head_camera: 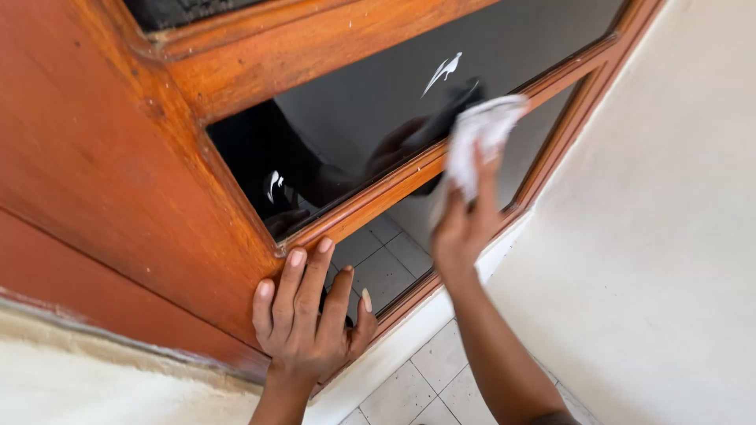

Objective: Cleaning the glass panes of a wooden window frame using a white cloth.

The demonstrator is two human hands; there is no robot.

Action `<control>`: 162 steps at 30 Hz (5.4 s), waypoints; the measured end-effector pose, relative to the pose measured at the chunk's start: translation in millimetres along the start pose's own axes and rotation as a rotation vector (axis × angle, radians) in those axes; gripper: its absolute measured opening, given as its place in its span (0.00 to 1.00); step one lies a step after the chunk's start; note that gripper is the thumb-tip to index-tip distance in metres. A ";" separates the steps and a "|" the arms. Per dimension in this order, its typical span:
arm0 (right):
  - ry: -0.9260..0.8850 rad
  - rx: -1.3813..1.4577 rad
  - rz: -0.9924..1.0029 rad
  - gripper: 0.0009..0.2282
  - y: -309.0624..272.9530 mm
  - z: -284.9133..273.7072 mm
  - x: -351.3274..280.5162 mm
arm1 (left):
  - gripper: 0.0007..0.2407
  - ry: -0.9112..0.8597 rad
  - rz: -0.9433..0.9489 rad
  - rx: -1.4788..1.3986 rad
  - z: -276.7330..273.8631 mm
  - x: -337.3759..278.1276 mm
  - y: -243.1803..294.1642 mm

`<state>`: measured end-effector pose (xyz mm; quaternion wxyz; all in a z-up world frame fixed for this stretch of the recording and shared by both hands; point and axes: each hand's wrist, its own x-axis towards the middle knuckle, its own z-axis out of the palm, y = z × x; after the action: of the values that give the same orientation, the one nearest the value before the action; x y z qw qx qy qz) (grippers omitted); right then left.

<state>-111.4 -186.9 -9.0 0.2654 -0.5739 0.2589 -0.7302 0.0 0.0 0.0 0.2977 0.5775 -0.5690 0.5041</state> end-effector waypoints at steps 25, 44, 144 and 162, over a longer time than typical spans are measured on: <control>-0.065 -0.421 -0.539 0.14 94.9 -50.6 104.8 | 0.12 0.099 0.073 -0.056 29.1 -13.4 -5.2; -0.009 -0.131 -0.335 0.21 164.4 -74.8 175.5 | 0.16 -0.309 -0.005 -0.212 107.7 13.4 94.1; -0.308 -0.157 -0.825 0.15 155.0 -108.2 284.9 | 0.19 -0.231 -0.129 -0.111 235.9 161.6 214.5; -0.034 -0.367 -0.362 0.19 257.6 -150.8 337.0 | 0.19 0.153 -0.085 0.037 297.0 171.7 221.2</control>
<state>-302.8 -593.4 20.0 0.0264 -0.6617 0.2755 -0.6968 -166.2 -372.6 13.9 0.3506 0.5663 -0.5102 0.5442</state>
